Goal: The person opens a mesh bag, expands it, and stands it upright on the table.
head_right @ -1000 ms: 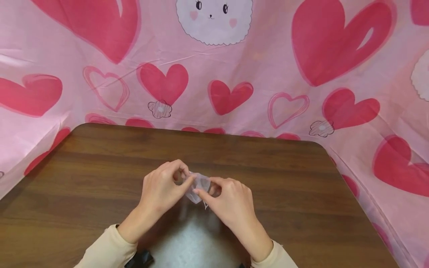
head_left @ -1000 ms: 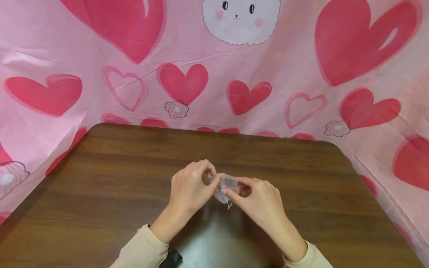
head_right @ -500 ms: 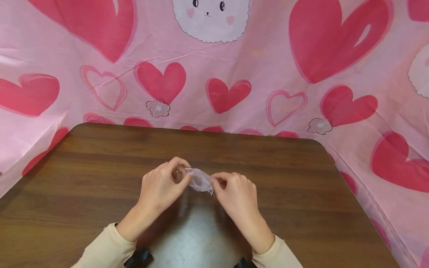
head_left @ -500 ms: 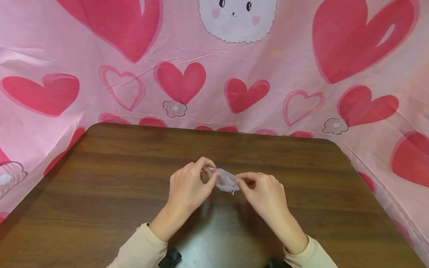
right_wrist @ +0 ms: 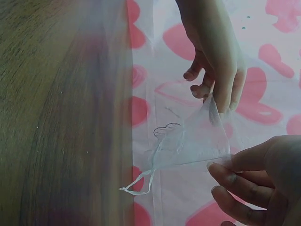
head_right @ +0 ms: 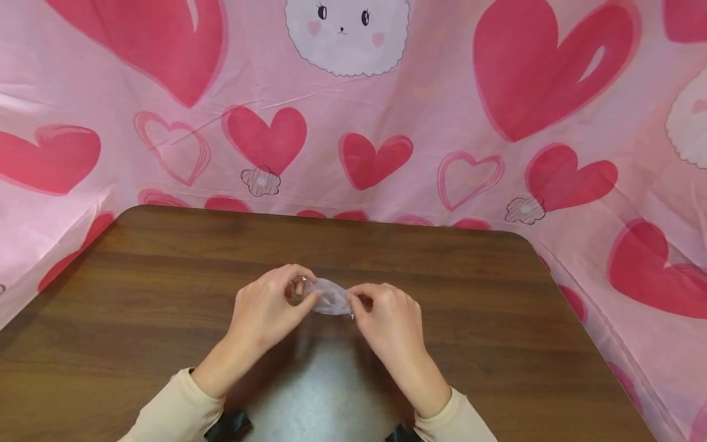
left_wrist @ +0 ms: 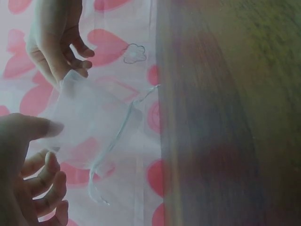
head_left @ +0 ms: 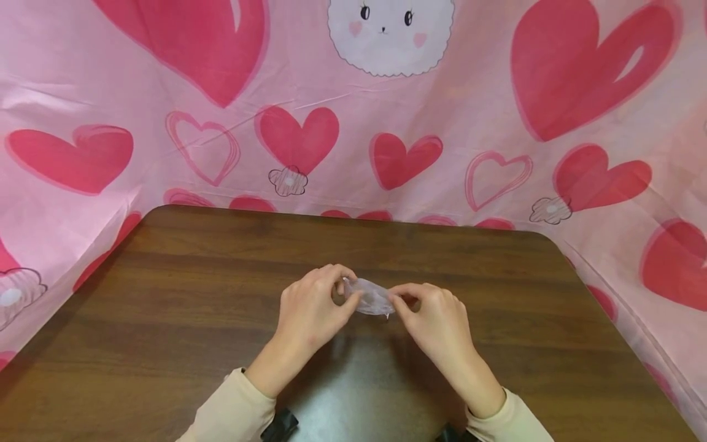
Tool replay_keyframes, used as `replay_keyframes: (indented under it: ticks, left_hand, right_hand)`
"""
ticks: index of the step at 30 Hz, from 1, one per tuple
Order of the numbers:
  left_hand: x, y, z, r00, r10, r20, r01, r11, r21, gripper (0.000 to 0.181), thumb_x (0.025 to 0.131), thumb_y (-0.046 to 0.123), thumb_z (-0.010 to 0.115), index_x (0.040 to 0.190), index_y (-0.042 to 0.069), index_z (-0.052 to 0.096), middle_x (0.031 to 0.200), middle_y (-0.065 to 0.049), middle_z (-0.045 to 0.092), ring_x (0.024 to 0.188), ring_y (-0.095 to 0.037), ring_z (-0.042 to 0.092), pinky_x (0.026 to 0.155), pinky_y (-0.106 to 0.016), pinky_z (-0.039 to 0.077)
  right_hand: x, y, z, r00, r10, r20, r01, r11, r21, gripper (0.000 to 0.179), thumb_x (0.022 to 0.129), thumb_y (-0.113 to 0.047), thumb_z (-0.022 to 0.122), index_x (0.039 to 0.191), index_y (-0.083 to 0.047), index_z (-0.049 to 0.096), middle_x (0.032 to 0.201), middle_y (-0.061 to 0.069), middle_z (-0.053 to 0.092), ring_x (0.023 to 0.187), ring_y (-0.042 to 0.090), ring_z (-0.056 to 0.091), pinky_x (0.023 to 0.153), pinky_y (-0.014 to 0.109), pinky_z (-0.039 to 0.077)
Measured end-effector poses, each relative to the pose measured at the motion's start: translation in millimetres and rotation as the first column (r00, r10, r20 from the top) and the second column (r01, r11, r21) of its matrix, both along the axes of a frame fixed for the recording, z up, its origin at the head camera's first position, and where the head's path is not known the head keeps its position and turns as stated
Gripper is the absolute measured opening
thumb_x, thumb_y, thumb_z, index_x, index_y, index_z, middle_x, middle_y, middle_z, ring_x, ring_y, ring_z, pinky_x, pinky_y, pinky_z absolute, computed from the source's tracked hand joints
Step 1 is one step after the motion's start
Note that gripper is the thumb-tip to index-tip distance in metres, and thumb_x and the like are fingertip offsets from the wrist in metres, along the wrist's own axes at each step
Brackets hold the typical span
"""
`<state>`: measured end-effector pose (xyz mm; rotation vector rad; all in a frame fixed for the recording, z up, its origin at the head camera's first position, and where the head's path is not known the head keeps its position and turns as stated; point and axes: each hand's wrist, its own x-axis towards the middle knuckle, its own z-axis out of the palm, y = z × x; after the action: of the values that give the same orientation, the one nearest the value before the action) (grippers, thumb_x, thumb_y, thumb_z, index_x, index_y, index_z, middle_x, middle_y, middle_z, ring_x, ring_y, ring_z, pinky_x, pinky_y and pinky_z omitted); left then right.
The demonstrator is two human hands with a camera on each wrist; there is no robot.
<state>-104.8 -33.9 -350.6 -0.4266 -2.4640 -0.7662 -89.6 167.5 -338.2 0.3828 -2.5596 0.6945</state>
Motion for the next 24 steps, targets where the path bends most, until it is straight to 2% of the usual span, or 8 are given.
replay_keyframes:
  ticks: [5,10,19,24]
  left_hand:
    - [1.6,1.4,-1.9,1.0,-0.029,-0.004,0.029,0.999,-0.035,0.017,0.078,0.037,0.081,0.09,0.029,0.072,0.067,0.018,0.045,0.06,-0.002,0.044,0.05,-0.026,0.036]
    - [1.9,2.6,-2.2,0.999,-0.023,-0.031,0.022,0.998,-0.051,0.008,0.08,0.035,0.08,0.083,0.03,0.074,0.064,0.019,0.044,0.058,-0.002,0.043,0.049,-0.025,0.035]
    - [-0.7,2.2,-2.9,0.998,0.019,-0.061,-0.02,1.0,-0.007,0.004,0.084,0.03,0.074,0.082,0.029,0.077,0.062,0.017,0.055,0.057,-0.003,0.049,0.049,-0.028,0.037]
    - [-2.4,2.0,-2.3,0.998,0.013,-0.061,-0.012,1.0,0.017,0.003,0.085,0.028,0.075,0.082,0.028,0.077,0.071,0.016,0.058,0.062,-0.005,0.051,0.05,-0.028,0.039]
  right_hand:
    - [-0.3,0.2,-3.9,1.0,0.012,-0.027,-0.012,1.0,0.017,0.01,0.079,-0.013,0.083,0.088,-0.017,0.08,0.073,-0.005,0.068,0.054,0.005,0.05,0.049,0.032,0.041]
    - [0.5,-2.8,-5.6,0.996,0.05,-0.071,-0.047,0.998,0.047,0.012,0.077,-0.013,0.085,0.087,-0.018,0.079,0.073,-0.006,0.068,0.055,0.007,0.051,0.049,0.03,0.041]
    - [1.3,-6.8,-5.4,0.992,0.092,-0.084,-0.087,0.995,0.053,0.018,0.075,-0.013,0.087,0.09,-0.016,0.079,0.075,-0.008,0.069,0.061,0.006,0.059,0.052,0.028,0.044]
    - [0.1,-5.1,-3.9,0.989,0.119,-0.089,-0.116,0.993,0.035,0.02,0.075,-0.014,0.087,0.093,-0.015,0.079,0.075,-0.008,0.068,0.063,0.005,0.058,0.055,0.027,0.046]
